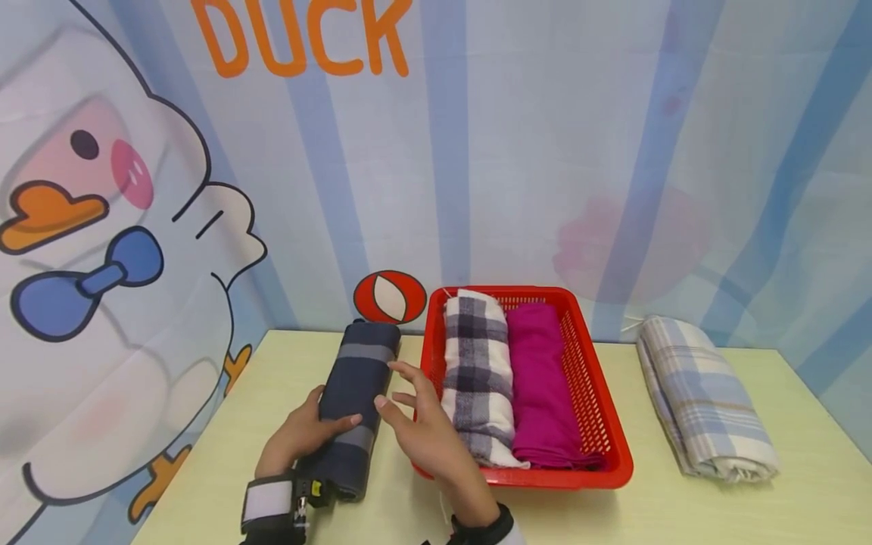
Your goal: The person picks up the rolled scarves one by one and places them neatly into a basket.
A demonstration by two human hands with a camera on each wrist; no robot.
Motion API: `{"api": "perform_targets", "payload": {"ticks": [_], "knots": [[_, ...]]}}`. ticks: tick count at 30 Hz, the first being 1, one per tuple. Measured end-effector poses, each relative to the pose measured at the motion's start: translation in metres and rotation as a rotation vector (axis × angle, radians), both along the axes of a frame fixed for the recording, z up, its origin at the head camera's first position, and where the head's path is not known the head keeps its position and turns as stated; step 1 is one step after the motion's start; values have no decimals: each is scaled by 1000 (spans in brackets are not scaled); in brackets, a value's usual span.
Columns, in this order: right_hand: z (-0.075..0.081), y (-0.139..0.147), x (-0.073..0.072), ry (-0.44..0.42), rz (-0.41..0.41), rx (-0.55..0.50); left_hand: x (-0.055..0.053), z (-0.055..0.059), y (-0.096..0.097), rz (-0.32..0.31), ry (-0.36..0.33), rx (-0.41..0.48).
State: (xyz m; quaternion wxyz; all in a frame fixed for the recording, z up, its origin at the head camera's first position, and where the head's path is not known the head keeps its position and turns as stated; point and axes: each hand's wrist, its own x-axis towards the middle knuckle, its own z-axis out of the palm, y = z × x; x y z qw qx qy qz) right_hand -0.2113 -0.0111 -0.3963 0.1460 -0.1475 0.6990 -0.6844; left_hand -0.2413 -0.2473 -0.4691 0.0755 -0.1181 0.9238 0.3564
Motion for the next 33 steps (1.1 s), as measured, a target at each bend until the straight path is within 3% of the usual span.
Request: {"api": "perform_targets", "payload": {"ticks": [7, 12, 23, 33], "knots": [[-1, 1, 1, -9, 10, -7, 0, -3, 3, 15, 13, -2], [-1, 0, 2, 0, 17, -21, -2, -4, 8, 1, 67, -5], [-2, 1, 0, 12, 7, -9, -5, 1, 15, -45, 139, -15], [-2, 0, 0, 17, 6, -11, -7, 4, 17, -40, 179, -9]]}}
